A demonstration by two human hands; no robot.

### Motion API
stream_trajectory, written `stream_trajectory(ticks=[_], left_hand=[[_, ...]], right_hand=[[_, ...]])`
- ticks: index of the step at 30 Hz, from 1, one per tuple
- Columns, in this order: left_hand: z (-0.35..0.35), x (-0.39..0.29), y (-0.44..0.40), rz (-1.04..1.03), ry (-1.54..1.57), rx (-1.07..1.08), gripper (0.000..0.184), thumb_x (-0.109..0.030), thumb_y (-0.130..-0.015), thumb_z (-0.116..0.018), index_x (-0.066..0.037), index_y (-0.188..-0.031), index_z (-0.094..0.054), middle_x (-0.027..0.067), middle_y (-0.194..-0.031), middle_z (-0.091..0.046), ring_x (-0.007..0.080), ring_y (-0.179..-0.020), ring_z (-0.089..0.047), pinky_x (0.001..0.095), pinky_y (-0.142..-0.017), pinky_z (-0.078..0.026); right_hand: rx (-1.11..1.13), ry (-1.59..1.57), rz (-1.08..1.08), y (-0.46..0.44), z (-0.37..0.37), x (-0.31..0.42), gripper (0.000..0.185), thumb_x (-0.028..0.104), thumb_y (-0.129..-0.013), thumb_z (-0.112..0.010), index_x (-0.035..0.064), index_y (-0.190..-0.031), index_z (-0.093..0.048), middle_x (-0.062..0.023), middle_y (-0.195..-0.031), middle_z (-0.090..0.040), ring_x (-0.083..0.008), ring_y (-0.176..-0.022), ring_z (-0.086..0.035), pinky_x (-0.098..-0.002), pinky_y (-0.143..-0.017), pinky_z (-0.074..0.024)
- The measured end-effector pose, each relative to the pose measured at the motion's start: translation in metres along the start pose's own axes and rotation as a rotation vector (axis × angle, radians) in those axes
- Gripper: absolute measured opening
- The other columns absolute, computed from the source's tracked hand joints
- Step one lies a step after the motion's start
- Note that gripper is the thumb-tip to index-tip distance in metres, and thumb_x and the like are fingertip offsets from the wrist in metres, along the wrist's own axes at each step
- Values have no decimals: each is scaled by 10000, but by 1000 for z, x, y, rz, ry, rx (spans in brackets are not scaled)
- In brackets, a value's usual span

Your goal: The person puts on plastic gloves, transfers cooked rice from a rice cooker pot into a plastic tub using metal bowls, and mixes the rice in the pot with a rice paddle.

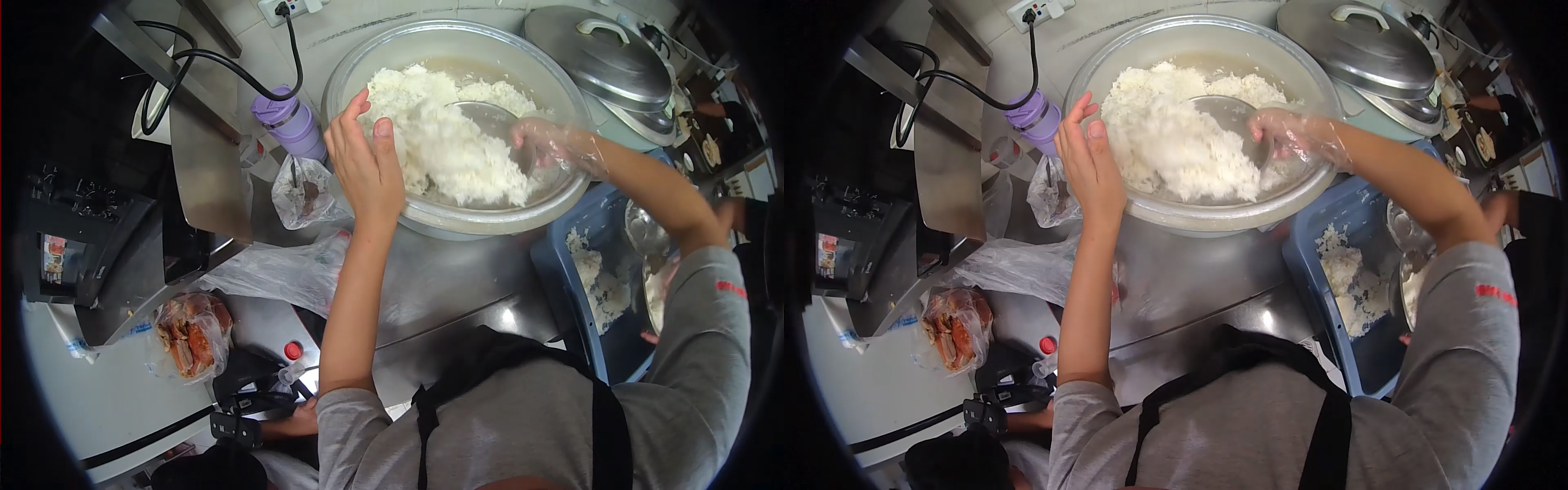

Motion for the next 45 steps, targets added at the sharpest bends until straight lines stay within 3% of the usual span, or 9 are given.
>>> stream_trajectory(ticks=[20, 25, 28, 30, 32, 33, 41, 43, 45], left_hand=[[-6, -10, 0, -103, -280, 160, 250, -240, -919, -498, -84, -1070, -621, 143, -1066, -549, 313, -1052, -454, 401, -943, -329], [-8, -8, 0, -90, -289, 193, 264, -249, -931, -480, -76, -1060, -632, 150, -1057, -569, 310, -1047, -464, 399, -941, -331], [-8, -11, -1, -91, -283, 213, 275, -250, -937, -467, -70, -1053, -640, 138, -1040, -580, 295, -1038, -474, 392, -934, -336], [-8, -14, 0, -53, -244, 192, 276, -242, -937, -465, -63, -1053, -640, 126, -1035, -583, 283, -1023, -486, 382, -930, -342], [-7, -16, 2, -30, -206, 188, 273, -243, -930, -477, -60, -1051, -641, 106, -1028, -587, 271, -1011, -493, 372, -923, -348], [-8, -15, 2, -17, -196, 174, 261, -238, -918, -500, -62, -1049, -641, 97, -1026, -588, 266, -1008, -493, 369, -921, -349], [-1, -15, 3, -133, -247, 140, 235, -190, -860, -584, -63, -1051, -633, 64, -1020, -590, 254, -988, -497, 358, -909, -353], [9, -4, 1, -106, -202, 56, 247, -190, -872, -567, -51, -1069, -622, 82, -1030, -581, 264, -994, -495, 369, -910, -353], [16, 16, -2, -46, -197, -9, 262, -191, -878, -558, -45, -1091, -608, 101, -1053, -570, 271, -1003, -493, 374, -914, -351]], right_hand=[[-449, -731, 288, 156, 143, -71, 123, 152, -693, -558, 82, -635, -476, -37, -586, -469, -126, -390, -385, -239, -343, -310], [-811, -260, 287, 260, 138, -141, 170, 150, -781, -526, 13, -860, -587, -79, -710, -592, -132, -521, -564, -226, -401, -442], [-1155, 580, 607, 302, 81, -134, 641, -97, -784, -411, 109, -1387, -343, -128, -1235, -533, -228, -896, -617, -288, -686, -536], [-1016, 907, 761, 290, 77, -174, 817, -192, -633, -474, 110, -1384, -357, -142, -1312, -465, -276, -1124, -524, -321, -922, -441], [-653, 848, 794, 274, 92, -208, 633, -75, -792, -529, 8, -1378, -304, -239, -1283, -446, -299, -1229, -424, -412, -1035, -320], [-931, 835, 794, 273, 77, -218, 821, -214, -609, -491, 89, -1365, -386, -164, -1389, -360, -313, -1277, -380, -306, -1011, -328], [-1314, 622, 628, 279, 80, -221, 570, -22, -834, -490, 95, -1371, -341, -128, -1055, -600, -264, -775, -626, -298, -679, -497], [-1032, -365, 138, 268, 97, -261, 434, 199, -837, -546, -52, -1184, -476, -158, -904, -601, -261, -645, -645, -324, -580, -544], [-971, -586, 63, 266, 90, -239, 311, 186, -803, -549, -101, -924, -550, -118, -717, -589, -216, -437, -567, -295, -393, -496]])
Point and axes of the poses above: each hand's wrist, its own y-axis away from the middle knuckle, its own z-axis out of the back of the hand, x = y × z, the point moved 2 cm from there along -y, towards the middle knuckle
